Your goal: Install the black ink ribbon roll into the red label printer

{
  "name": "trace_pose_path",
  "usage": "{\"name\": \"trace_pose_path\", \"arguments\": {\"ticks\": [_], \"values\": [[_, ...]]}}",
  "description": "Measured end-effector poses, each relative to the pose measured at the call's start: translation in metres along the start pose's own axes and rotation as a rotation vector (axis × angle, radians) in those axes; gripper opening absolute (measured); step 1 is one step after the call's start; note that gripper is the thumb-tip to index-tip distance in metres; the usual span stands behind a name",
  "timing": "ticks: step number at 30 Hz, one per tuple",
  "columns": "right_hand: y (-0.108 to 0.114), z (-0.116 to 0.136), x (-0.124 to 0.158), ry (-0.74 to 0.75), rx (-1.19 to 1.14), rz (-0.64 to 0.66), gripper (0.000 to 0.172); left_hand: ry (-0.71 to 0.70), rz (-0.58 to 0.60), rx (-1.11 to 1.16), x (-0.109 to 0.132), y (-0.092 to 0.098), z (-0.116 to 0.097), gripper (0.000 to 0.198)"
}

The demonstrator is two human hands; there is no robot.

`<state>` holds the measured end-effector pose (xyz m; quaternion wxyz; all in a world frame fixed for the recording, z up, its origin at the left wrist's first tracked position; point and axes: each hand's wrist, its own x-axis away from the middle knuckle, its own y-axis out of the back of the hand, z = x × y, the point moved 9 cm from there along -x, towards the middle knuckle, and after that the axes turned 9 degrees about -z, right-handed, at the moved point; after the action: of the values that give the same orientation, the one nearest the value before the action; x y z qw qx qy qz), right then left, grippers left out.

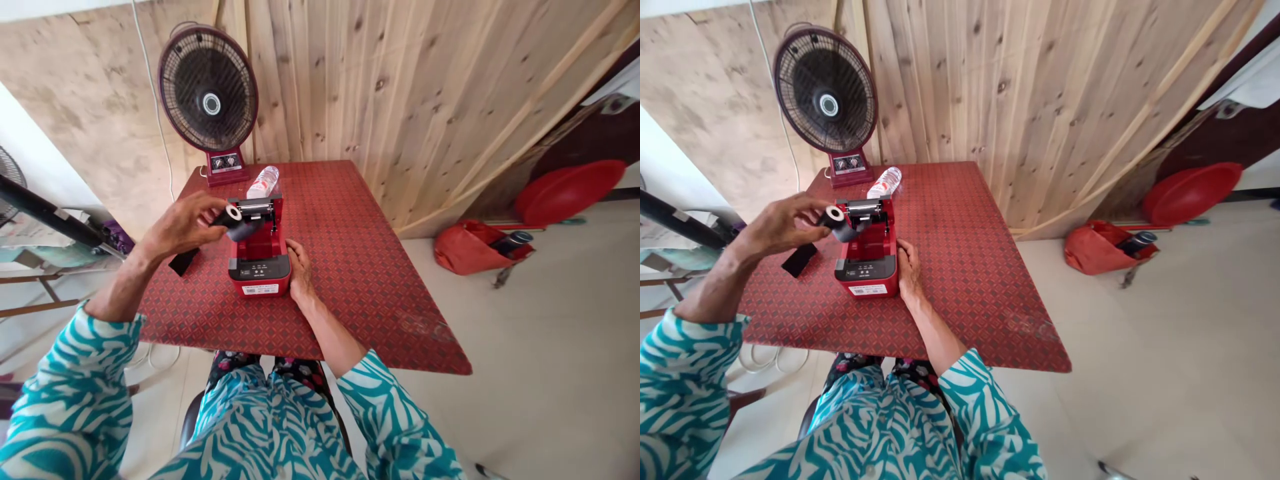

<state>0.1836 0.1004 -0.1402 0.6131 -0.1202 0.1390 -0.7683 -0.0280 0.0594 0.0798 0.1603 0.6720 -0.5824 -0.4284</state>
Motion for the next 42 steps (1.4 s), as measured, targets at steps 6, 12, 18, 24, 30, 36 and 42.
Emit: {"name": "trace_pose_path", "arguments": {"ticks": [6, 12, 18, 24, 30, 36, 42], "values": [[0.003, -0.003, -0.001, -0.013, 0.004, -0.018, 0.033, 0.263, -0.165, -0.064, -0.025, 0.015, 0.102, 0.037], [0.008, -0.002, -0.001, -0.01, 0.05, -0.037, 0.033, 0.335, -0.054, -0.175, -0.043, -0.031, 0.165, 0.036], [0.008, -0.001, -0.001, 0.001, 0.098, -0.024, 0.034, 0.389, 0.047, -0.332, -0.044, -0.05, 0.193, 0.032], [0.009, -0.003, -0.003, 0.031, 0.128, -0.025, 0.036, 0.411, -0.115, 0.101, -0.015, 0.0, 0.216, 0.064], [0.009, -0.008, -0.005, 0.04, 0.097, -0.017, 0.034, 0.539, -0.13, 0.313, 0.072, 0.016, 0.228, 0.07], [0.008, -0.006, -0.004, 0.031, 0.083, -0.007, 0.035, 0.467, -0.215, 0.365, 0.088, -0.017, 0.212, 0.059], [0.007, -0.003, -0.002, 0.026, 0.086, -0.004, 0.035, 0.543, -0.211, 0.541, 0.094, -0.017, 0.197, 0.065]]}}
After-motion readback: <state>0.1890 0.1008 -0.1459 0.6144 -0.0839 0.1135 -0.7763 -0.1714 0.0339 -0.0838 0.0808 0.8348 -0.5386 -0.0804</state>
